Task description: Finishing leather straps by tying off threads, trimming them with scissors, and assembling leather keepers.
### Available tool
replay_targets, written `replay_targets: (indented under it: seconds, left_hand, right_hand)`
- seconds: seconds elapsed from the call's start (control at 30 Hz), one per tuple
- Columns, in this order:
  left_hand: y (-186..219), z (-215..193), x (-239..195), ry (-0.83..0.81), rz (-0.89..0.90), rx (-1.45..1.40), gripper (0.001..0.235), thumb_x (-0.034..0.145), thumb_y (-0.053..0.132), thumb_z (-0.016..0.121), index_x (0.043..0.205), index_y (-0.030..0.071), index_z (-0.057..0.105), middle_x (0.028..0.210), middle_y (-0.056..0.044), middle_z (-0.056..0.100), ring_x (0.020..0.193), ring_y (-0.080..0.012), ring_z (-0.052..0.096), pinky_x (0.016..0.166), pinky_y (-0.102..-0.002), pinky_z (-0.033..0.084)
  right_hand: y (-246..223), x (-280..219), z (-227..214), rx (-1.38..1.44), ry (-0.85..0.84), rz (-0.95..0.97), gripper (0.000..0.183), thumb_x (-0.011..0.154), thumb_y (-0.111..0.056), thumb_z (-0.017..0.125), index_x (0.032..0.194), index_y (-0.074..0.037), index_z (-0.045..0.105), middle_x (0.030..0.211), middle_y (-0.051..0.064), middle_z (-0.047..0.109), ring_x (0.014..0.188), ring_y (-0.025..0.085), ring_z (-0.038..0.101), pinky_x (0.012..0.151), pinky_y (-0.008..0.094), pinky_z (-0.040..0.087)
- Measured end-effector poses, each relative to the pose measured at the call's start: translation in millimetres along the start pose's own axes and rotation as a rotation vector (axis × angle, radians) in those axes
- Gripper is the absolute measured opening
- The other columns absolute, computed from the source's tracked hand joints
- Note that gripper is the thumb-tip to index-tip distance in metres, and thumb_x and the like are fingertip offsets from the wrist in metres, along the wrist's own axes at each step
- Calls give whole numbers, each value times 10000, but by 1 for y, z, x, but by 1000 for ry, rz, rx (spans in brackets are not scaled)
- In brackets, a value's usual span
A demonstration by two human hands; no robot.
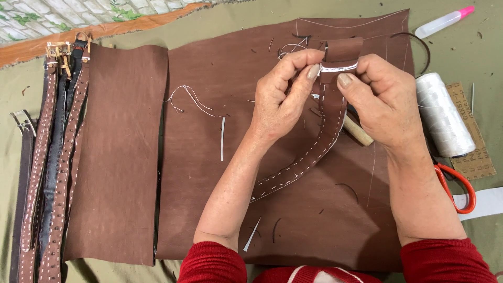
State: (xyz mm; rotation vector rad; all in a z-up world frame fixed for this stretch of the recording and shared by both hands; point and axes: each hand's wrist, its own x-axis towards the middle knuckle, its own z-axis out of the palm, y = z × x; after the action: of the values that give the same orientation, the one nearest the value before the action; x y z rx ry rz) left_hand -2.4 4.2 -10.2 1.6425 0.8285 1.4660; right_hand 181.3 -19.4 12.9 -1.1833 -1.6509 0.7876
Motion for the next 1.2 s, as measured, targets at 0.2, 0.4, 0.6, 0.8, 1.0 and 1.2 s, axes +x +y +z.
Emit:
replay_targets:
  seconds: [0.2,0.4,0.6,0.8,1.0,1.2]
  left_hand:
    - [-1,5,1,31,3,19,214,1095,201,544,1258,93,631,1064,21,653,907,-85,599,856,-248,546]
    - [2,11,0,119,12,72,165,1090,158,526,1213,113,627,978,47,623,795,-72,565,764,-240,523]
    - [-14,24,-5,165,-39,14,257,1132,283,486,1289,142,632,1209,37,668,1105,-91,628,1027,-260,514]
    - [-33,33,-6,79,-198,-67,526,1104,488,343,1300,84,616,1162,24,657,1118,-129,602,1040,-306,479]
    - [-59,47,-10,202,-160,-101,481,1122,467,361,1303,96,608,1227,3,640,1173,-142,600,1066,-315,478]
    - [-53,48,-4,492,-112,-347,235,1086,363,491,1057,132,521,1013,-27,580,701,-92,500,608,-263,479]
  right_hand:
    - [7,1,1,-78,-4,-54,179,1099,-30,613,935,-52,545,745,-40,461,704,84,372,664,249,359]
    - [0,1,3,-128,-25,-13,225,1107,-54,616,908,-62,512,702,-45,448,659,78,369,610,246,351]
    - [1,0,0,-112,-35,-70,81,1115,-41,606,1038,-23,589,790,-15,530,718,91,432,681,249,400]
    - [0,1,2,-120,-19,-71,131,1112,-19,625,990,-29,578,765,-19,518,706,85,421,650,249,386]
    - [-1,1,4,-213,-21,-53,113,1094,-70,646,995,-52,595,784,-23,532,686,91,436,622,259,386]
    - [6,2,1,-250,-6,-97,154,1101,-53,668,974,-37,582,781,0,530,674,117,435,603,282,382]
